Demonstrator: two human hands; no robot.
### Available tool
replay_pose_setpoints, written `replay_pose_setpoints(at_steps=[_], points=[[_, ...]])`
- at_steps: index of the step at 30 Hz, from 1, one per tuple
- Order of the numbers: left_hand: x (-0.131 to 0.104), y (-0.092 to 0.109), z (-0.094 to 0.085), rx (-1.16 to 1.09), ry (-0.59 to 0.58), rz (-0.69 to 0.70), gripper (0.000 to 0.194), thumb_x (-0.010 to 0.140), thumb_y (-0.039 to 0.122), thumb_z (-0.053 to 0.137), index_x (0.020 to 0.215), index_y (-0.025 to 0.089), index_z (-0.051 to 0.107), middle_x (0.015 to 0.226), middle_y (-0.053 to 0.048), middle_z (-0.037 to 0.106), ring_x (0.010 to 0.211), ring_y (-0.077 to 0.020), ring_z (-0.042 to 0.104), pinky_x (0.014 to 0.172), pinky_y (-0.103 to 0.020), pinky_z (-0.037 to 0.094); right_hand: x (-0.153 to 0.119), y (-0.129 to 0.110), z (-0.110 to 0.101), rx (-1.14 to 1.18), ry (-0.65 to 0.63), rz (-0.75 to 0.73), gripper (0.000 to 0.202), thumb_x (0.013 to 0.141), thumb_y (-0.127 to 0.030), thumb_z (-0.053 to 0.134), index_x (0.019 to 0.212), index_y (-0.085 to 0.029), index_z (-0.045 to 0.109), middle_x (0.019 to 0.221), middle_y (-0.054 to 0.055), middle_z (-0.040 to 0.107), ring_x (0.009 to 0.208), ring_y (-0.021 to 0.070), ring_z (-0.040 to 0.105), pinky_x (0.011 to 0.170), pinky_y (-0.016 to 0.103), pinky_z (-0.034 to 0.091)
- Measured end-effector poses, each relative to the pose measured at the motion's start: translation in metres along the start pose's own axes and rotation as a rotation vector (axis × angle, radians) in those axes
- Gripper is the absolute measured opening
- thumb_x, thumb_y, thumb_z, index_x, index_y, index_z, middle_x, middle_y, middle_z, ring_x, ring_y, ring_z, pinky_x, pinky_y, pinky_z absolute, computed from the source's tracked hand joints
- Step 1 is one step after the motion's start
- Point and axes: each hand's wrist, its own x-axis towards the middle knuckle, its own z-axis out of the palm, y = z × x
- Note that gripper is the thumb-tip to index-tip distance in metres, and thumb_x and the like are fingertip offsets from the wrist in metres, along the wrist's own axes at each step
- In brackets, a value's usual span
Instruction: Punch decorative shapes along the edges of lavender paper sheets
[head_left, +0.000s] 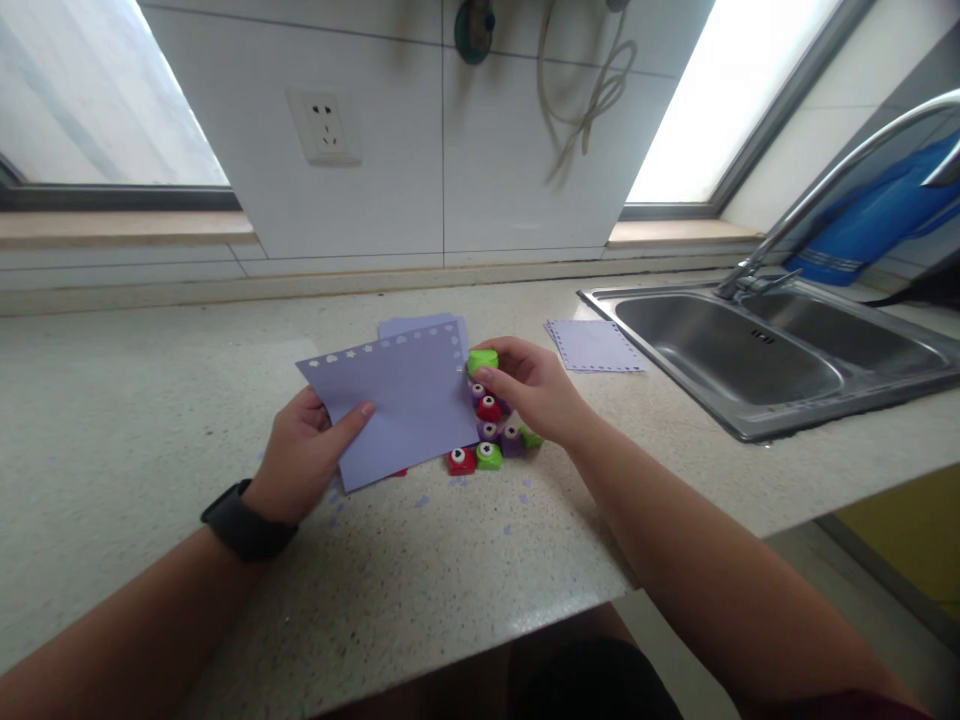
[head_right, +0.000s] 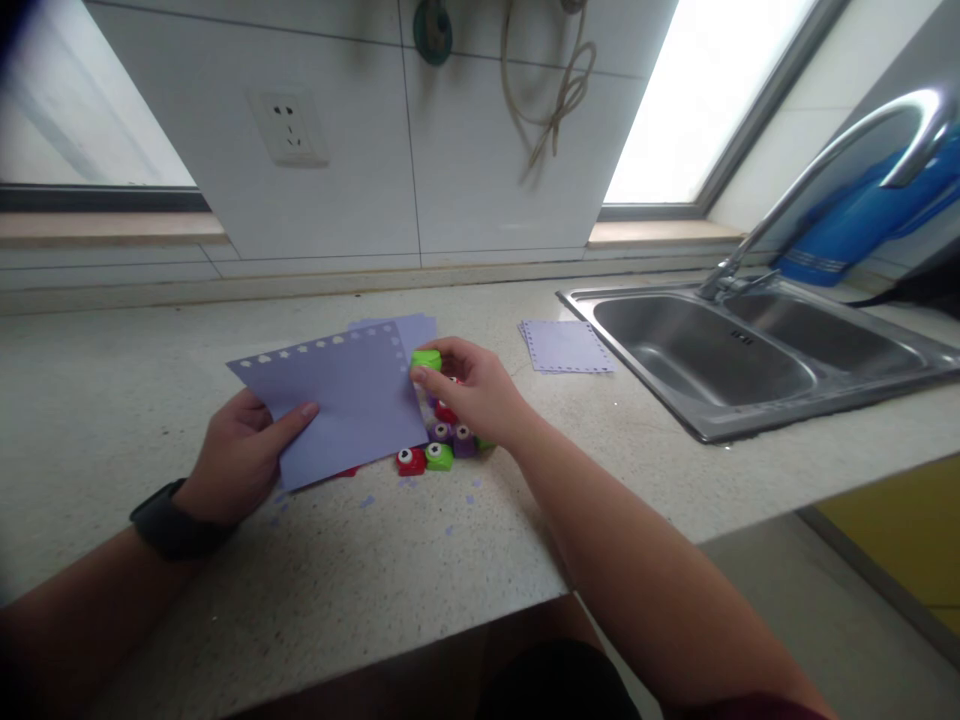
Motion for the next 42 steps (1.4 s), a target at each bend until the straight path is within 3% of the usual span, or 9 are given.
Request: replay_pose_setpoints(at_steps=[7, 13, 20, 33, 37, 42], points=[[0.003, -0.006, -0.002, -0.083, -0.004, 0.008, 0.048, 0.075, 0.036, 0.085, 0.116, 0.018, 0.069, 0.119, -0.012, 0.075, 0.101, -0.0269, 0.074, 0.09, -0.042, 0.06, 0.006, 0.003, -0.005, -0.082, 0.148, -0.005, 0.028, 0.088, -0.045, 0.071, 0.096, -0.018, 0.071, 0.085, 0.004, 0.071, 0.079, 0.0169, 0.063, 0.078, 0.036, 0.051], [0.005, -0.005, 0.0, -0.181, 0.024, -0.001, 0.049, 0.074, 0.033, 0.087, 0.117, 0.016, 0.07, 0.116, -0.011, 0.076, 0.098, -0.0261, 0.073, 0.097, -0.048, 0.058, 0.005, 0.008, -0.005, -0.228, 0.131, 0.009, 0.03, 0.09, -0.048, 0.067, 0.099, -0.02, 0.07, 0.09, 0.005, 0.072, 0.083, 0.0194, 0.064, 0.08, 0.038, 0.049], [0.008, -0.002, 0.001, -0.313, 0.021, -0.051, 0.048, 0.073, 0.031, 0.088, 0.115, 0.015, 0.07, 0.116, -0.012, 0.076, 0.092, -0.0248, 0.074, 0.085, -0.043, 0.063, 0.006, 0.008, -0.007, -0.443, 0.105, -0.082, 0.026, 0.092, -0.044, 0.065, 0.104, -0.021, 0.07, 0.095, 0.006, 0.066, 0.087, 0.021, 0.061, 0.082, 0.04, 0.049], [0.014, -0.006, 0.002, -0.416, 0.041, -0.03, 0.048, 0.072, 0.03, 0.089, 0.115, 0.016, 0.071, 0.115, -0.011, 0.077, 0.093, -0.0228, 0.074, 0.089, -0.039, 0.06, 0.004, 0.006, -0.002, -0.979, -0.144, -0.076, 0.02, 0.094, -0.04, 0.065, 0.103, -0.023, 0.072, 0.106, 0.009, 0.07, 0.109, 0.0322, 0.055, 0.098, 0.052, 0.04], [0.016, -0.008, 0.002, -0.432, 0.055, -0.025, 0.048, 0.072, 0.03, 0.089, 0.115, 0.016, 0.071, 0.113, -0.01, 0.077, 0.092, -0.0205, 0.073, 0.089, -0.036, 0.059, 0.004, 0.007, -0.001, -1.024, -0.186, -0.095, 0.025, 0.095, -0.039, 0.063, 0.112, -0.023, 0.071, 0.115, 0.009, 0.069, 0.113, 0.0334, 0.051, 0.099, 0.053, 0.036], [0.017, -0.009, 0.003, -0.425, 0.079, -0.009, 0.047, 0.072, 0.03, 0.089, 0.113, 0.016, 0.072, 0.113, -0.01, 0.077, 0.091, -0.0203, 0.073, 0.09, -0.037, 0.058, 0.004, 0.008, 0.001, -1.052, -0.251, -0.129, 0.026, 0.095, -0.037, 0.063, 0.115, -0.024, 0.071, 0.112, 0.009, 0.07, 0.111, 0.032, 0.052, 0.096, 0.051, 0.035]])
